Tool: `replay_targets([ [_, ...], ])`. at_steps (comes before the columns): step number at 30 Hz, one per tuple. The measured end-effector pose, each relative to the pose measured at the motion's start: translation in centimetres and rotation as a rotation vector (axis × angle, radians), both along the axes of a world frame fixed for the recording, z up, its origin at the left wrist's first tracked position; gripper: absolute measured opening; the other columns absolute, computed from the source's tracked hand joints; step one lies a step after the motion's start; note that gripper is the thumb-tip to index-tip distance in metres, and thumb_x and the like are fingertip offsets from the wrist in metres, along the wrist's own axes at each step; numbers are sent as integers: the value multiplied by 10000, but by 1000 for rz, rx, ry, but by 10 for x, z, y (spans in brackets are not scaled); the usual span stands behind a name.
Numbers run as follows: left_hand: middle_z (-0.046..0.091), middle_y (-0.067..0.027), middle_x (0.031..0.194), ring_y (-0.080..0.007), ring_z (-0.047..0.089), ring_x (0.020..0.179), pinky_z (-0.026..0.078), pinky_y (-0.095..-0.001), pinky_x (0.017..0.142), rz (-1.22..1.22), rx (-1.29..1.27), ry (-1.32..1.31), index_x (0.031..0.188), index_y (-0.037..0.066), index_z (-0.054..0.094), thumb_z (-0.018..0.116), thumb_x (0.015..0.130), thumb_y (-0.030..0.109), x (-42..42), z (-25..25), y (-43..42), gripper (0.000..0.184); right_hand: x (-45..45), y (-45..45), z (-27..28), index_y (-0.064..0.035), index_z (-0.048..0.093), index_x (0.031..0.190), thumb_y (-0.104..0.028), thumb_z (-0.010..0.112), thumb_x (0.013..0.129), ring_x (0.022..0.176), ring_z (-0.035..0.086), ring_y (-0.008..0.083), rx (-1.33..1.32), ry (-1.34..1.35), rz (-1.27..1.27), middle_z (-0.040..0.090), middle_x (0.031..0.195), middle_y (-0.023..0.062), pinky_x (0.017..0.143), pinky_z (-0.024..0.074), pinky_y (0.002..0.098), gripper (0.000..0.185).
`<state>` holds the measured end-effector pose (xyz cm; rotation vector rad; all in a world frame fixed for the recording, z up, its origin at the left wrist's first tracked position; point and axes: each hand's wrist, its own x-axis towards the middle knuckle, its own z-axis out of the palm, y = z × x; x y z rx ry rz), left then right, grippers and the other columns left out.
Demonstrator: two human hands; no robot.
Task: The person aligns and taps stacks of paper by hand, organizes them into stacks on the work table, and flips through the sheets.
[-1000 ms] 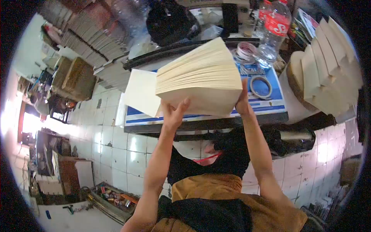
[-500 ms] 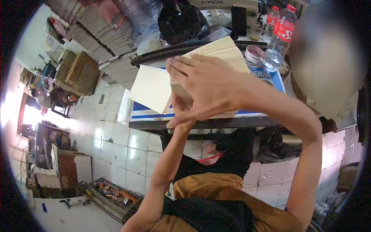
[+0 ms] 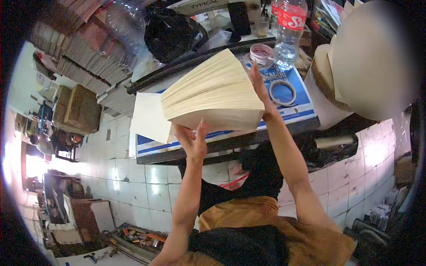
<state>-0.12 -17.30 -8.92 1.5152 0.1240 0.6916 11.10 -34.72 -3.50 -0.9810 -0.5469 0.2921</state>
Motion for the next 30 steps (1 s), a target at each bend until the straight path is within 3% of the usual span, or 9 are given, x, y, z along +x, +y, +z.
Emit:
replay_targets([
  [6, 445, -117, 1261, -228, 469, 1122, 415, -370, 933, 40, -107, -9, 1345, 46, 300, 690, 844, 230, 4, -8, -6, 662, -8, 4, -28, -40, 185, 1478, -515, 337, 969, 1377, 219, 206, 35, 17, -74, 237, 1516, 94, 1136, 109, 320, 713],
  [9, 461, -111, 1253, -222, 491, 1102, 420, -377, 943, -8, 23, 117, 1320, 49, 327, 722, 821, 204, 9, -9, 24, 656, 5, 1, -37, -41, 173, 1481, -531, 371, 954, 1378, 214, 216, 3, -137, -81, 228, 1517, 105, 1132, 121, 323, 746],
  [14, 519, -136, 1192, -235, 556, 1053, 495, -370, 884, 46, -210, 0, 1301, 8, 340, 705, 817, 97, 29, 2, 23, 613, 14, 20, -48, 45, 181, 1446, -543, 401, 939, 1397, 220, 303, -12, -95, -193, 236, 1499, 221, 1130, 153, 325, 807],
  [17, 474, -128, 1281, -239, 468, 1184, 398, -459, 1002, 62, -277, -48, 1299, 42, 423, 691, 827, 150, 17, 15, 13, 553, 13, 10, -35, 51, 198, 1437, -536, 408, 939, 1389, 241, 310, 23, -137, -177, 260, 1483, 235, 1126, 169, 324, 798],
  [20, 444, -101, 1335, -283, 430, 1226, 378, -517, 1006, -75, -124, -24, 1337, 119, 387, 640, 861, 357, 15, -46, 63, 589, 13, 5, -48, 53, 219, 1429, -533, 417, 938, 1386, 248, 314, -132, -236, -235, 276, 1473, 243, 1126, 177, 329, 790],
  [23, 426, -101, 1354, -291, 397, 1260, 316, -529, 1050, -194, -114, -3, 1357, 126, 359, 628, 849, 435, 10, -26, 51, 652, 7, -8, -50, 45, 230, 1427, -544, 411, 934, 1381, 250, 335, -176, -230, -259, 260, 1476, 250, 1130, 176, 348, 789],
  [26, 402, -92, 1379, -297, 384, 1275, 300, -522, 1067, 41, -203, -18, 1371, 143, 349, 634, 837, 475, 8, -31, 31, 690, 1, -14, -46, 43, 228, 1429, -574, 403, 922, 1378, 247, 359, -127, -183, -273, 252, 1473, 265, 1133, 168, 366, 817],
  [28, 393, -93, 1383, -293, 390, 1267, 337, -511, 1048, -3, -149, -12, 1366, 143, 350, 644, 835, 481, 6, -27, 31, 696, -5, -5, -43, 42, 226, 1428, -594, 393, 914, 1376, 245, 374, -176, -295, -330, 253, 1465, 279, 1134, 165, 381, 835],
  [30, 479, -73, 1265, -245, 468, 1170, 397, -469, 995, 3, -226, -26, 1282, 119, 405, 724, 798, 332, 8, -23, 28, 618, -17, -16, -36, 59, 220, 1421, -603, 361, 915, 1377, 238, 384, -207, -325, -317, 246, 1461, 292, 1134, 165, 389, 845],
])
